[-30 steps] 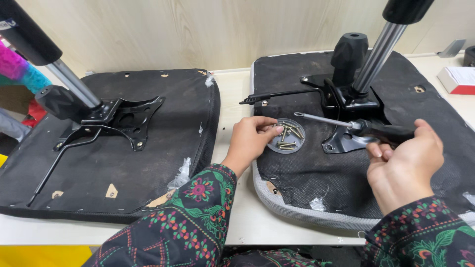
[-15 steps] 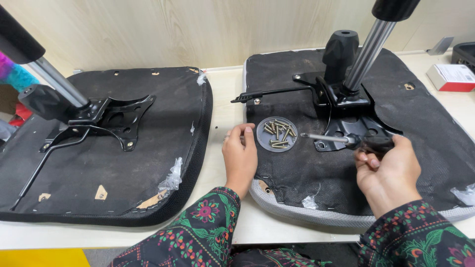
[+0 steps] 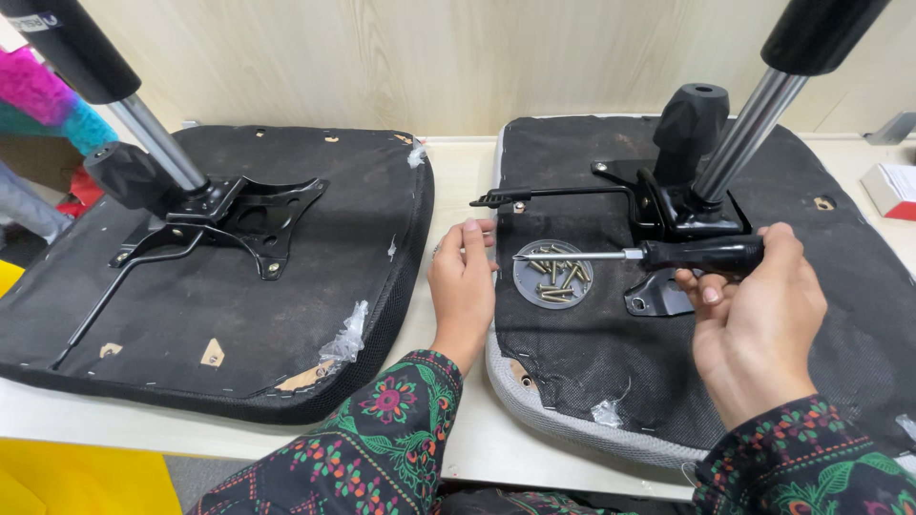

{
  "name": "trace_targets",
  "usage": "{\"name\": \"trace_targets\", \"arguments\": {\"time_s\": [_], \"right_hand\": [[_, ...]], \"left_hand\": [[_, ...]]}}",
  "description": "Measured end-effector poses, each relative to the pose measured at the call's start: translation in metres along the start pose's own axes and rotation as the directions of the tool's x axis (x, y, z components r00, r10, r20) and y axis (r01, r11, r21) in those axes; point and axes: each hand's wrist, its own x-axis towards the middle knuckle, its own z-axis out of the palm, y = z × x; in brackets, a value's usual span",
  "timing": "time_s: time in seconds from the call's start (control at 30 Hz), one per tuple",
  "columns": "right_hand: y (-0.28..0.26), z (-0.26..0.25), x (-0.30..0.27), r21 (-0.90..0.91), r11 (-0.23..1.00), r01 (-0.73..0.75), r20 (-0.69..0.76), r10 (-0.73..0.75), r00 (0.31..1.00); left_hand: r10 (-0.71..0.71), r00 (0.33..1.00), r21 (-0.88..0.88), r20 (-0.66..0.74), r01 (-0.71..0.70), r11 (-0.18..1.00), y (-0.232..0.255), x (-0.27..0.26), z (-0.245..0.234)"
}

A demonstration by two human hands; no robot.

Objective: The person uses a screwdriver to tighten screws into the underside of an office chair seat, securing the seat to its metal frame. The person repeatedly turns the screwdriver to fasten multiple screws while holding the seat steady.

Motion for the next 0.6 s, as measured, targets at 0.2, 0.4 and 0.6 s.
{"name": "trace_targets", "arguments": {"time_s": [0.2, 0.4, 0.6], "right_hand": [[-0.009, 0.014, 0.002, 0.015, 0.970, 0.244, 0.274, -0.238, 0.932], [-0.002, 0.019, 0.001, 0.041, 0.952, 0.303, 0.394, -0.294, 0.871], [0.001, 0.039, 0.005, 0.081, 0.938, 0.337, 0.388, -0.342, 0.856]], "left_hand": [[-0.042, 0.999, -0.063, -0.009, 0.042, 0.997, 0.019, 0.005, -0.002], [-0.067, 0.998, -0.225, 0.021, 0.070, 0.972, 0.032, -0.002, -0.004], [0.004, 0.998, -0.336, 0.058, 0.016, 0.942, 0.042, 0.020, -0.011]]}}
